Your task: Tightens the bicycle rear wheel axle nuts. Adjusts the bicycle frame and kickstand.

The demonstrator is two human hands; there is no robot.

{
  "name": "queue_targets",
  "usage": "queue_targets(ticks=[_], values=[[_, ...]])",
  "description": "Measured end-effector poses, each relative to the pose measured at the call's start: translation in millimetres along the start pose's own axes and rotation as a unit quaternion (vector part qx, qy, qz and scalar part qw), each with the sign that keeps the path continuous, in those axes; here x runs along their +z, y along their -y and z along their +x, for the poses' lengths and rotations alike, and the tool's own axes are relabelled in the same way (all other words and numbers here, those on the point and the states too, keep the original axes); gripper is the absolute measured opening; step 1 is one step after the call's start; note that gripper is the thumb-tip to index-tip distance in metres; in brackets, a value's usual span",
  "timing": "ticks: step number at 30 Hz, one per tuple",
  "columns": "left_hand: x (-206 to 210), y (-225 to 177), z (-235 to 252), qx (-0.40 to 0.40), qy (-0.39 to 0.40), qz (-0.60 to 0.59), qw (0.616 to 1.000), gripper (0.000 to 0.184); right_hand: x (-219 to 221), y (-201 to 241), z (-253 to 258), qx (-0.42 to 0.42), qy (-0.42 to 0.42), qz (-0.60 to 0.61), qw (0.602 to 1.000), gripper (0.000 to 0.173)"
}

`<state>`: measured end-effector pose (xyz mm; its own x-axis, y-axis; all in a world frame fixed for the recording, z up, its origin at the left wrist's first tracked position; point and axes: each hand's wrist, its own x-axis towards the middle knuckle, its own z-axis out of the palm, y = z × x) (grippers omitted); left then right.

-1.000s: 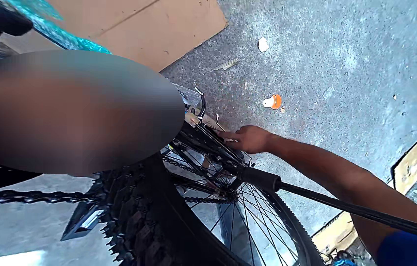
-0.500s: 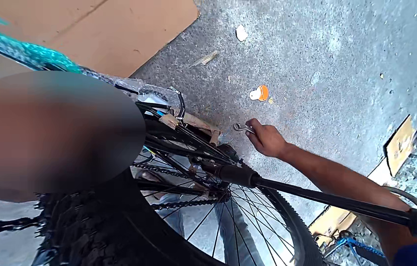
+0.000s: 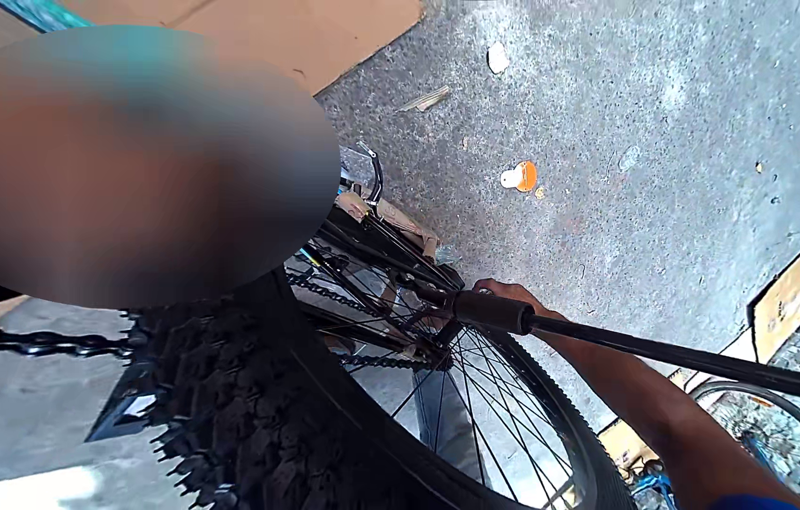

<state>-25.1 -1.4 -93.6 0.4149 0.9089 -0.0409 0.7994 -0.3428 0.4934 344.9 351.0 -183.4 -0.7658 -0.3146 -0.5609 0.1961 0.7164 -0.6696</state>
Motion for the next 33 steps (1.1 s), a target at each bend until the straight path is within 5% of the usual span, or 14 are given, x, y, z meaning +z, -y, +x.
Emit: queue_targets(ticks=[4,11,18,21,33], values=[[-8.9,-13.6,9.5,-0.053,0.036,-0.012,0.998,0.07,13.6,-6.4,-6.8,-0.021,-0.064,-0.055,0.996,0.032],[0.9,-14.5,-0.2,-0.125,0.049,0.004,0.991,0.073,4.7,10.4,-5.9,0.07,0.033,-0.021,0.997,0.048],[-6.4,-28.9,10.3,-0.128,0.026,-0.016,0.991,0.07,27.4,4.3,-14.5,0.199,-0.03,0.148,0.968,0.02],[-25.5,-25.1,18.8,-0.172,0.129,0.002,0.977,0.069,15.4,-1.5,-7.3,0.22,0.008,0.099,0.97,0.027],[-56.8,-35.0,32.3,-0.213,0.287,-0.056,0.932,0.079,1.3,42.6,-9.7,0.381,0.106,0.004,0.919,0.03]])
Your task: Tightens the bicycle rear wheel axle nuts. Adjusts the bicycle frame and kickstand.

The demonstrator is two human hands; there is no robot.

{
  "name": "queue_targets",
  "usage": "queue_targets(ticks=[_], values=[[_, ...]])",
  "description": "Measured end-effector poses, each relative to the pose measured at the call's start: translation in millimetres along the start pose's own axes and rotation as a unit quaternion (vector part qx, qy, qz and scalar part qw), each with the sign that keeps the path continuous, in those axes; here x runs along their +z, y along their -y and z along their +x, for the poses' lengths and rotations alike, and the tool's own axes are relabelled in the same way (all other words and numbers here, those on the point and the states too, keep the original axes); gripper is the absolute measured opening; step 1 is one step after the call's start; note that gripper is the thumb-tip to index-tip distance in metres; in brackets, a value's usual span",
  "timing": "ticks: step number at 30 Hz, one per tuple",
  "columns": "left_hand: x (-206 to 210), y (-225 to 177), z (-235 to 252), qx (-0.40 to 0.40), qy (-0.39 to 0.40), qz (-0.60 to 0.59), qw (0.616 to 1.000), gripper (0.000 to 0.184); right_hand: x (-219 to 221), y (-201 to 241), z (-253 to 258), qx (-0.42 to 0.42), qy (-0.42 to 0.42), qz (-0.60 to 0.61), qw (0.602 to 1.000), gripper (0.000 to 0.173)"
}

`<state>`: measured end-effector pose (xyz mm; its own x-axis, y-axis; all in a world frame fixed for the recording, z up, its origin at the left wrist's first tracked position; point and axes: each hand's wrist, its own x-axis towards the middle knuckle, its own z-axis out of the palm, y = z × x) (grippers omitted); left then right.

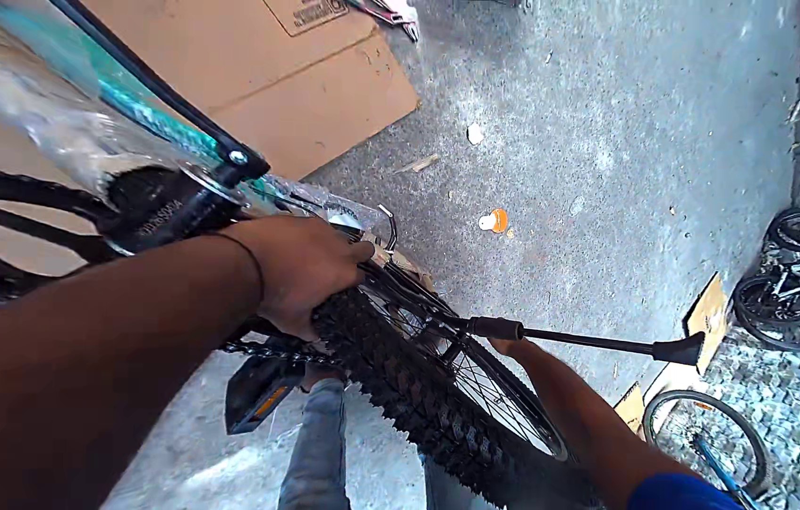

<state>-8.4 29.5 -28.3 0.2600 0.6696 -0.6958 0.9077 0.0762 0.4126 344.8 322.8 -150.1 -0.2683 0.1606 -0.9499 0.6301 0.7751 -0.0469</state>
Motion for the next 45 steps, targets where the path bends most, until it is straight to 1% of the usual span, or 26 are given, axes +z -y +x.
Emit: queue_targets(ticks=[3,6,9,11,13,15,16,17,18,19,20,21,22,23,24,25,27,31,33,35,37,38,39,41,43,45], values=[[-2.2,2.9,-0.6,0.004,0.009,-0.009,1.0,0.074,0.9,-3.4,7.8,0.006,0.001,-0.02,1.0,0.023],[-0.9,5.3,2.4,0.011,0.012,-0.015,1.0,0.074,14.4,-19.5,23.2,0.022,0.002,-0.036,0.999,0.02],[2.5,5.1,1.6,0.018,0.001,-0.038,0.999,0.075,20.6,-19.2,23.0,0.067,-0.006,0.004,0.998,0.03],[1.1,6.1,-0.1,0.02,-0.017,-0.062,0.998,0.068,14.8,-14.3,21.3,0.075,0.0,-0.01,0.997,0.035],[-3.3,5.2,-4.4,0.015,-0.019,-0.087,0.996,0.056,14.9,-18.5,21.7,0.07,-0.004,-0.033,0.997,0.033],[-6.1,3.6,-11.1,0.006,-0.022,-0.115,0.993,0.046,5.6,1.2,3.3,0.051,-0.018,-0.045,0.998,0.033],[-8.1,3.6,-15.0,-0.002,-0.022,-0.135,0.991,0.042,-6.5,27.8,-13.9,0.066,-0.024,-0.045,0.997,0.033],[-10.3,3.0,-18.1,-0.007,-0.019,-0.152,0.988,0.038,-25.0,66.9,-33.5,0.129,0.005,-0.029,0.991,0.034],[-11.7,2.4,-19.7,-0.011,-0.014,-0.166,0.986,0.037,-32.8,91.1,-42.9,0.173,0.001,-0.007,0.985,0.034],[-11.5,1.5,-19.9,-0.011,-0.012,-0.165,0.986,0.036,-34.4,101.2,-47.4,0.19,-0.008,-0.003,0.982,0.034],[-9.3,0.1,-18.8,-0.007,-0.015,-0.153,0.988,0.036,-26.0,90.4,-43.7,0.178,-0.031,-0.008,0.984,0.034],[-5.8,-0.6,-16.5,0.001,-0.024,-0.131,0.991,0.038,-18.6,69.2,-36.5,0.153,-0.043,-0.024,0.987,0.035],[-1.0,-0.3,-12.3,0.006,-0.035,-0.107,0.994,0.045,-20.4,55.5,-35.2,0.138,-0.011,-0.051,0.989,0.039],[3.0,0.2,-8.6,0.01,-0.041,-0.089,0.995,0.053,-25.2,47.7,-40.1,0.129,0.048,-0.085,0.987,0.042],[5.5,0.7,-4.9,0.014,-0.043,-0.074,0.996,0.063,-36.7,51.1,-53.3,0.133,0.111,-0.114,0.978,0.044],[6.0,0.2,-1.4,0.014,-0.039,-0.062,0.997,0.071,-47.8,57.6,-67.7,0.137,0.13,-0.124,0.974,0.042],[4.0,-3.5,1.0,0.015,-0.033,-0.051,0.998,0.076,-55.2,56.2,-85.7,0.137,0.119,-0.112,0.977,0.037],[-10.4,-1.4,6.0,-0.002,0.027,-0.027,0.999,0.081,-50.8,25.6,-67.7,0.106,0.096,-0.073,0.987,0.037],[0.6,-3.5,6.2,0.007,0.009,-0.016,1.0,0.082,-40.8,14.7,-70.6,0.132,0.058,-0.016,0.989,0.042],[13.3,-1.2,7.3,0.012,-0.027,-0.005,1.0,0.08,-42.8,9.9,-72.9,0.161,0.016,0.033,0.986,0.055],[13.0,1.5,9.1,0.007,-0.016,-0.001,1.0,0.078,-43.1,2.5,-72.0,0.13,0.001,0.044,0.99,0.056],[11.8,4.6,10.3,0.009,-0.011,-0.001,1.0,0.078,-44.0,0.2,-67.4,0.11,0.007,0.022,0.994,0.053],[12.5,8.6,11.9,0.016,-0.02,-0.003,1.0,0.079,-45.3,-1.9,-60.0,0.095,0.015,-0.009,0.995,0.05],[21.0,10.4,11.8,0.026,-0.065,-0.017,0.997,0.079,-40.3,-5.9,-39.1,0.061,0.021,-0.061,0.996,0.045],[23.4,9.4,9.5,0.019,-0.091,-0.02,0.995,0.078,-24.2,-15.7,-17.7,-0.021,-0.004,-0.052,0.998,0.037],[26.3,9.0,11.7,0.022,-0.122,-0.014,0.992,0.079,-6.4,-27.4,-6.7,-0.112,-0.026,0.012,0.993,0.038]])
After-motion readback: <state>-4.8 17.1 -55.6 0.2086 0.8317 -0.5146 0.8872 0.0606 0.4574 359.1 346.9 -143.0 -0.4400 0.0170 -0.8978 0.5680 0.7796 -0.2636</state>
